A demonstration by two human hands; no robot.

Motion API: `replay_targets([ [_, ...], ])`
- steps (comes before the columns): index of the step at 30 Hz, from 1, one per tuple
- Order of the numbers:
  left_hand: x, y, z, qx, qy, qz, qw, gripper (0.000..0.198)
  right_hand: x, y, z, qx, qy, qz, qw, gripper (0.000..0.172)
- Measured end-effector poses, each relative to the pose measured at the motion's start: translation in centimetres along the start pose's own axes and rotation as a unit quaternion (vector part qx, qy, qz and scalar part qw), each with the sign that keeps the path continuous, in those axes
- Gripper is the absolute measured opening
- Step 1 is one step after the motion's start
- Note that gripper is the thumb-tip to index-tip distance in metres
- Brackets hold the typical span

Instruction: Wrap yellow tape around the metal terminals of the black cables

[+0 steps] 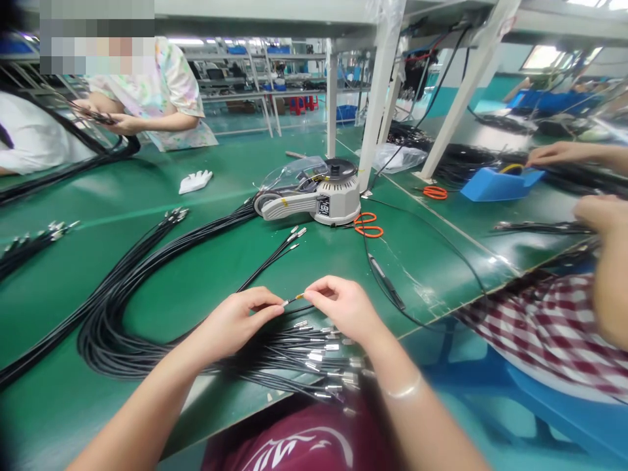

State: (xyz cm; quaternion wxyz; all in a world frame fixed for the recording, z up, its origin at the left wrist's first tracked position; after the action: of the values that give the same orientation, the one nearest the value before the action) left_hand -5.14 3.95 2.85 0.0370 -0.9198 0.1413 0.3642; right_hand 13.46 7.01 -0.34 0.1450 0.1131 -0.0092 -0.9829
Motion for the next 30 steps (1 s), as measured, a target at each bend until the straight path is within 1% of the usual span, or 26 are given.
replay_targets([
  [2,0.5,-0.2,-0.2,0.003,0.010,-0.010,1.000,0.024,-0.1,0.1,0.0,0.008,0.005,-0.003,1.000,0.021],
  [6,1.2,-0.7,-0.7,0.004,0.004,-0.027,1.000,0.019,-0.1,0.4,0.0,0.017,0.006,-0.006,1.000,0.020],
  [9,1.5,-1.0,-1.1,0.010,-0.001,-0.030,1.000,0.018,0.0,0.5,-0.1,0.020,0.009,-0.010,1.000,0.020],
  [11,1.6,-1.0,-1.2,0.004,0.015,-0.038,0.999,0.017,-0.1,0.5,-0.1,0.020,0.010,-0.011,1.000,0.020],
  [14,1.6,-1.1,-1.0,-0.025,0.066,-0.050,0.996,0.017,-0.1,0.5,0.0,0.021,0.004,-0.009,1.000,0.021],
  [18,1.9,-1.1,-0.4,-0.079,0.142,-0.049,0.986,0.020,0.0,0.5,0.0,0.014,-0.004,-0.015,1.000,0.022],
  [20,2.1,-1.2,-0.1,-0.100,0.192,-0.047,0.975,0.020,0.1,0.6,-0.1,0.011,-0.008,-0.024,1.000,0.021],
  [22,2.4,-1.3,0.1,-0.121,0.255,-0.038,0.959,0.019,0.2,0.6,-0.2,0.013,-0.011,-0.032,0.999,0.020],
  [26,3.1,-1.7,0.9,-0.171,0.372,0.007,0.912,0.019,0.6,0.7,-0.4,0.026,-0.029,-0.041,0.998,0.020],
  [28,3.4,-1.8,1.5,-0.197,0.411,0.028,0.890,0.019,0.9,0.7,-0.4,0.036,-0.042,-0.048,0.997,0.020],
  [30,3.5,-1.9,1.9,-0.207,0.428,0.034,0.879,0.019,1.1,0.8,-0.5,0.043,-0.053,-0.055,0.996,0.020],
])
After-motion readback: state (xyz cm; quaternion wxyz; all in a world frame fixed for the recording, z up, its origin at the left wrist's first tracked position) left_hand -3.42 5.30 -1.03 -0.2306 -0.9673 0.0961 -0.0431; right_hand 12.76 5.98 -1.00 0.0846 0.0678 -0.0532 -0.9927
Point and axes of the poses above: each hand's wrist, its own y-axis away from the middle knuckle, its own x-axis out of the palm, z = x × y, the point moved 4 cm from there along -y, towards the middle knuckle, and after that the axes turned 3 degrees about x, right-handed, at the moved point
